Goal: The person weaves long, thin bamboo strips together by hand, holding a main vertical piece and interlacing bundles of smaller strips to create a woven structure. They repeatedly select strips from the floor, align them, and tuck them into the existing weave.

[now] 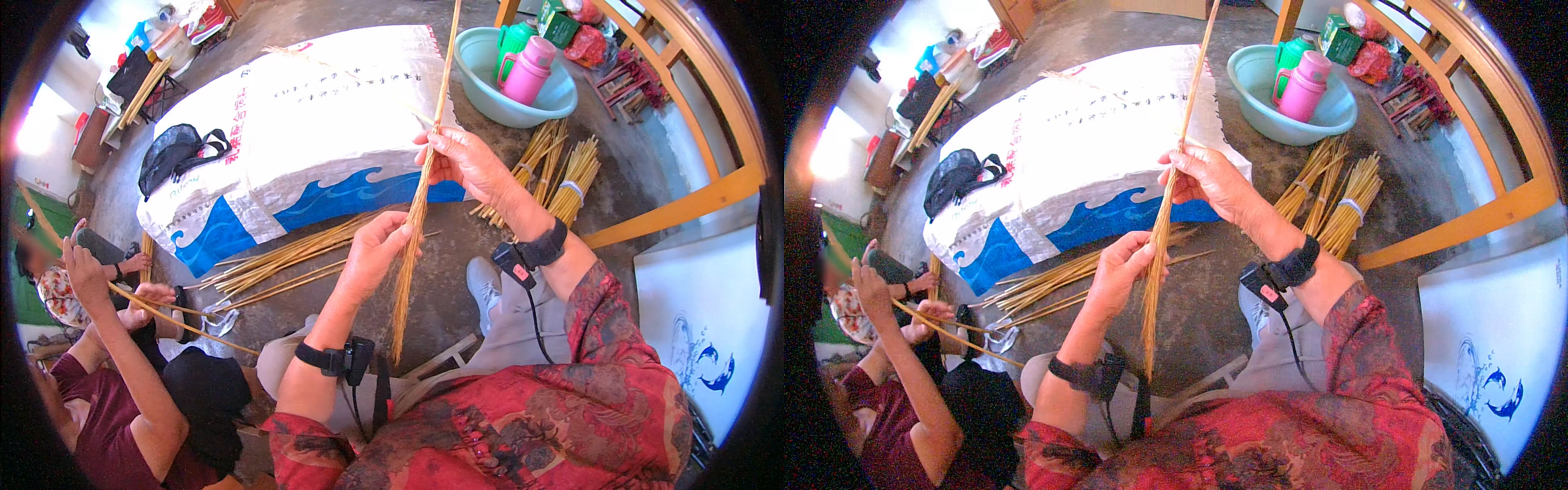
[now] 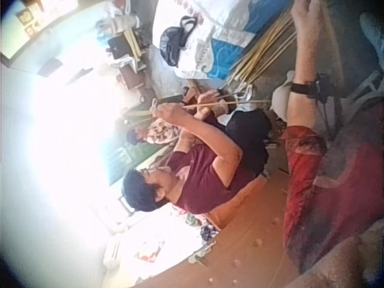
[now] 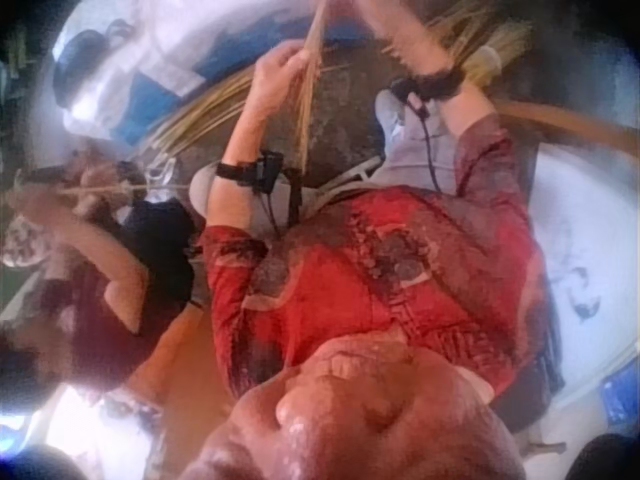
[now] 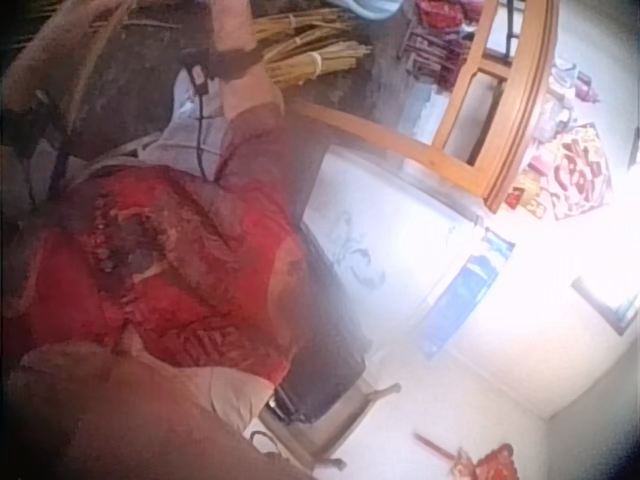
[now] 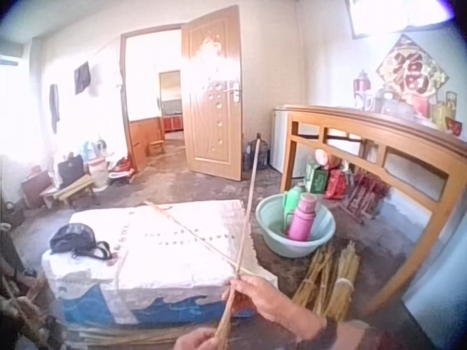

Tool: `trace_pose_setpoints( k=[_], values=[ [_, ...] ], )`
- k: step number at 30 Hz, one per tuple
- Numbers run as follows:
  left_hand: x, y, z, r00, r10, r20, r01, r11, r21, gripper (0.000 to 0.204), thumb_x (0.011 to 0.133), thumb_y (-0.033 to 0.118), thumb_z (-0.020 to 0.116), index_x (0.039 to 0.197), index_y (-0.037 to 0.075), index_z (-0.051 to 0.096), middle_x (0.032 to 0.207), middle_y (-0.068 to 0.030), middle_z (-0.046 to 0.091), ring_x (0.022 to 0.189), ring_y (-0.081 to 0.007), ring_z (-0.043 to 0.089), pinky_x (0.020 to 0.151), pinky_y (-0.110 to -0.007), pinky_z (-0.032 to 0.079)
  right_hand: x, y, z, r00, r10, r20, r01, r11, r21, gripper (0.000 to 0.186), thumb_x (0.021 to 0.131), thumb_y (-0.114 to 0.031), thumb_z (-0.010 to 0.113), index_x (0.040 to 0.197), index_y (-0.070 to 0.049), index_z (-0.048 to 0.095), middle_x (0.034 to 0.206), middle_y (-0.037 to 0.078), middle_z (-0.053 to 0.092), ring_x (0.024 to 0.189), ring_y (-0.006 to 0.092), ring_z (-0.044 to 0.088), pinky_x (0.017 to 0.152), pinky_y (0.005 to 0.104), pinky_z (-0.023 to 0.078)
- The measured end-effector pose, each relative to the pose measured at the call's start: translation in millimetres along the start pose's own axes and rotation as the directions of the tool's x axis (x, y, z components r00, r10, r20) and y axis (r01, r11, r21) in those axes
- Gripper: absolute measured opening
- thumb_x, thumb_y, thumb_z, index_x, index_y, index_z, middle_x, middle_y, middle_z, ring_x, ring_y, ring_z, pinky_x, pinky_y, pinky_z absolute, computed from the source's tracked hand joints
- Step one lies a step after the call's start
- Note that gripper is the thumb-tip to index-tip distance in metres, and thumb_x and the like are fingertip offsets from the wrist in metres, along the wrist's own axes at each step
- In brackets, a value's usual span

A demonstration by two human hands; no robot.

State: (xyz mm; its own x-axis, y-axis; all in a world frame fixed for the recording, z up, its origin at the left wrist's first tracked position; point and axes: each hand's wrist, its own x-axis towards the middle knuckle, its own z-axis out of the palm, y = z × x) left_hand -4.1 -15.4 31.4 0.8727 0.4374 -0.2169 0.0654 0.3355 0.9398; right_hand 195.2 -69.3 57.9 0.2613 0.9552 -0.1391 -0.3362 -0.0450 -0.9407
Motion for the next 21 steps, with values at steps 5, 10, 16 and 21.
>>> trace_pose_setpoints(
  k=[5,10,16,21],
  values=[
    [-1,-6,-1,0.996,0.024,0.082,-0.017,0.997,-0.081,0.021,0.086,0.018,0.049,0.100,0.002,0.050,0.083,-0.0071,0.059,0.072,-0.0149,0.058,0.067,-0.027,0.048,1,-5,1,0.995,-0.047,0.091,0.037,0.993,0.111,0.031,0.088,-0.025,0.044,0.108,-0.002,0.046,0.085,0.005,0.057,0.074,0.0126,0.056,0.068,0.0254,0.048],
    [-2,-2,5,0.989,0.024,0.148,0.013,0.971,-0.241,0.022,0.086,0.018,0.049,0.102,0.003,0.049,0.085,-0.0081,0.058,0.073,-0.0171,0.058,0.068,-0.029,0.049,3,-5,-1,0.993,-0.038,0.110,0.015,0.978,0.208,0.031,0.086,-0.019,0.045,0.111,0.000,0.044,0.084,0.006,0.056,0.075,0.0143,0.056,0.070,0.0268,0.048],
    [-2,-3,7,0.980,-0.008,0.201,0.066,0.957,-0.284,0.018,0.085,0.015,0.050,0.099,0.005,0.050,0.085,-0.0069,0.057,0.075,-0.0175,0.058,0.070,-0.030,0.049,5,-9,3,0.979,-0.095,0.178,0.044,0.962,0.268,0.031,0.086,-0.018,0.045,0.112,-0.001,0.043,0.084,0.007,0.056,0.074,0.0152,0.057,0.068,0.0276,0.048],
    [1,-4,12,0.993,-0.022,0.112,0.050,0.965,-0.256,0.010,0.084,0.011,0.052,0.092,0.006,0.051,0.081,-0.0017,0.055,0.068,-0.0091,0.054,0.062,-0.024,0.046,3,-11,6,0.971,-0.095,0.220,0.034,0.964,0.263,0.037,0.085,-0.019,0.047,0.117,-0.001,0.040,0.085,0.007,0.055,0.076,0.0147,0.056,0.069,0.0262,0.047]
  ],
)
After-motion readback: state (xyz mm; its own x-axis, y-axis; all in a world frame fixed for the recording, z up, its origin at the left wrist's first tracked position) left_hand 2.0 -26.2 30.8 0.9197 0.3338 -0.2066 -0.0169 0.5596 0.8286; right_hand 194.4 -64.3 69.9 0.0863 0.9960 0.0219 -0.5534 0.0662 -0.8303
